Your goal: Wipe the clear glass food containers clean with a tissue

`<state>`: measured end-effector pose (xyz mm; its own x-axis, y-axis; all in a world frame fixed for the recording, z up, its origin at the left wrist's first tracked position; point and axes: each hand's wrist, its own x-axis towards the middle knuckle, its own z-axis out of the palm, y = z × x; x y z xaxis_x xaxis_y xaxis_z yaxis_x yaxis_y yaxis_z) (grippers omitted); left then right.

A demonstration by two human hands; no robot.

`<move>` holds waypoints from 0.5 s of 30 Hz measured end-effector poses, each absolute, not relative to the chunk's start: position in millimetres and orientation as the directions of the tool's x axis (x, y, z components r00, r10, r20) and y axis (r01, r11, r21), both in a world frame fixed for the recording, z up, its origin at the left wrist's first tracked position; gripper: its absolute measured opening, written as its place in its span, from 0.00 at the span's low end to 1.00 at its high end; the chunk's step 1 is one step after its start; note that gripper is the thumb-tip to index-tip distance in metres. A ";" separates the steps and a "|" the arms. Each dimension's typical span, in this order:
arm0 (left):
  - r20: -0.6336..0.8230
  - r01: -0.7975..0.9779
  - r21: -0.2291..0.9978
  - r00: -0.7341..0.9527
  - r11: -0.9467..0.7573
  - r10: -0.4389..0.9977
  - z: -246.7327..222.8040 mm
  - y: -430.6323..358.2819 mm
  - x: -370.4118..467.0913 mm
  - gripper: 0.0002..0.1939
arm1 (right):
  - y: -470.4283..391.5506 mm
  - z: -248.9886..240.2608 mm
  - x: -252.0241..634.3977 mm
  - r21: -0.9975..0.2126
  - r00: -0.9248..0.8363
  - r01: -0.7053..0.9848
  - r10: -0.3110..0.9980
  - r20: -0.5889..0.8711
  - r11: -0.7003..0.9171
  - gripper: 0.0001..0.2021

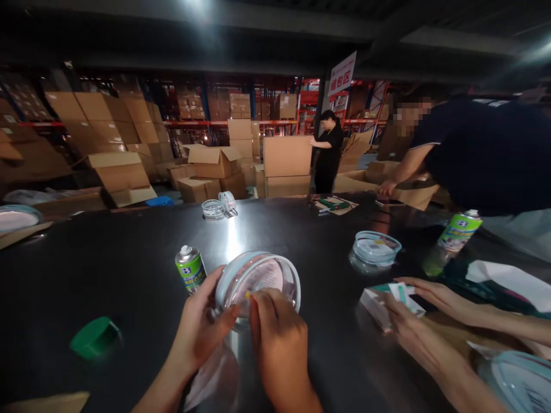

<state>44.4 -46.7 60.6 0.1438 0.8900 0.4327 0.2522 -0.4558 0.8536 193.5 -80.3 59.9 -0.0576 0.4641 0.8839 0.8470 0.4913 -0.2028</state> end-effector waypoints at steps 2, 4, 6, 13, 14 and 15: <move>0.427 0.235 0.861 0.148 -0.451 0.892 59.0 -45.6 43.5 0.28 | -79.1 61.3 195.3 -0.238 -0.055 0.818 0.483 0.874 0.523 0.06; 0.420 0.216 0.871 0.143 -0.442 0.896 57.7 -45.0 42.6 0.28 | -78.2 64.1 198.1 -0.267 -0.068 0.775 0.496 0.866 0.572 0.07; 0.414 0.203 0.876 0.149 -0.437 0.898 57.3 -45.3 41.9 0.27 | -78.4 66.5 200.4 -0.264 -0.081 0.757 0.486 0.870 0.598 0.07; 0.413 0.162 0.884 0.168 -0.438 0.895 61.4 -49.3 42.8 0.27 | -81.0 61.7 194.9 -0.145 -0.139 0.835 0.458 0.878 0.531 0.06; 0.407 0.155 0.888 0.172 -0.432 0.897 61.3 -49.3 43.5 0.27 | -79.9 60.2 193.7 -0.137 -0.142 0.847 0.468 0.872 0.513 0.06; 0.401 0.151 0.892 0.174 -0.427 0.899 60.8 -48.9 44.3 0.27 | -78.3 58.9 193.0 -0.139 -0.141 0.855 0.484 0.864 0.499 0.06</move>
<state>44.3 -48.9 60.8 0.1739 0.8992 0.4014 0.1507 -0.4271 0.8915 193.0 -78.3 58.9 -0.1414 0.4836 0.8638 0.8553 0.4991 -0.1394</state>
